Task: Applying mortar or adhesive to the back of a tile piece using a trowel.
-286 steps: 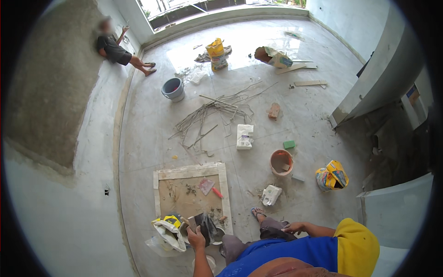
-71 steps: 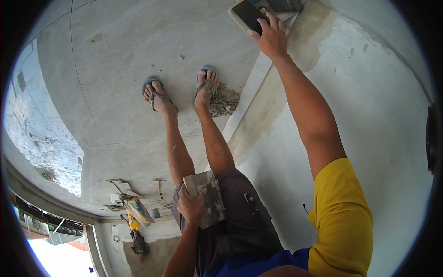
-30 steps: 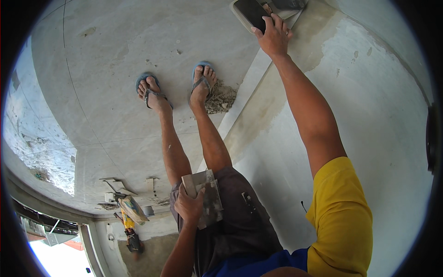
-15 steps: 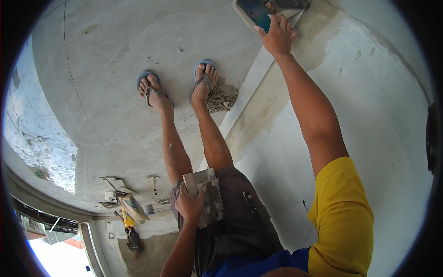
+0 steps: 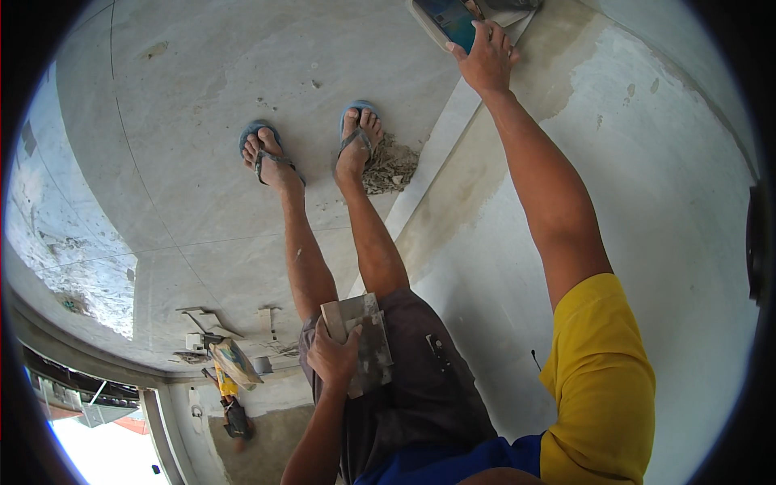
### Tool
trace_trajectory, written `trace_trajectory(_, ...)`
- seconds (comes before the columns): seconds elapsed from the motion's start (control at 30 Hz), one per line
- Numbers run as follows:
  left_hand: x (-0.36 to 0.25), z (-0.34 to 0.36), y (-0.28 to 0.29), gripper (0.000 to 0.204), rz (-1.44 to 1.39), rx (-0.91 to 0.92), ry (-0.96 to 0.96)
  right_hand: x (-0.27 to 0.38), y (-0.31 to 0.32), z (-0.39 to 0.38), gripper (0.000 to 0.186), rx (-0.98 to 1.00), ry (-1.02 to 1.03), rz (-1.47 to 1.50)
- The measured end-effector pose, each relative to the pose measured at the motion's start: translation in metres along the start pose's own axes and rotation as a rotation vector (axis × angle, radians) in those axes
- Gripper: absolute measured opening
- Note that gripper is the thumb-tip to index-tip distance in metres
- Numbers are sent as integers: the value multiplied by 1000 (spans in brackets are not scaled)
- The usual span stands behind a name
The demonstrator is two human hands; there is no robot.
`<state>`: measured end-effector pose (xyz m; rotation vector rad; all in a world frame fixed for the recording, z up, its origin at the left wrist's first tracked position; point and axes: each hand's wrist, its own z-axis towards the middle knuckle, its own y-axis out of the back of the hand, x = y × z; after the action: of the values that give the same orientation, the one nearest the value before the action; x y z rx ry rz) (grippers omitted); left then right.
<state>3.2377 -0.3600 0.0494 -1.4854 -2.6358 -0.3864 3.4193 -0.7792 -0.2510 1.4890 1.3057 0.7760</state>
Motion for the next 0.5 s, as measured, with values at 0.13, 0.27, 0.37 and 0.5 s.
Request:
trace_trajectory(0.13, -3, -1, -1, 81, 11, -8, -5, -3, 0, 3, 65, -30, 19, 26)
trace_trajectory(0.27, -6, -1, -1, 80, 16, -13, -11, -5, 0, 5, 65, -31, 16, 31)
trace_trajectory(0.37, -8, -1, 0, 80, -6, -15, -8, -5, 0, 6, 65, -25, 12, 24)
trace_trajectory(0.5, -11, -2, -1, 79, -24, -10, -4, -6, -1, 8, 65, -17, 2, 28)
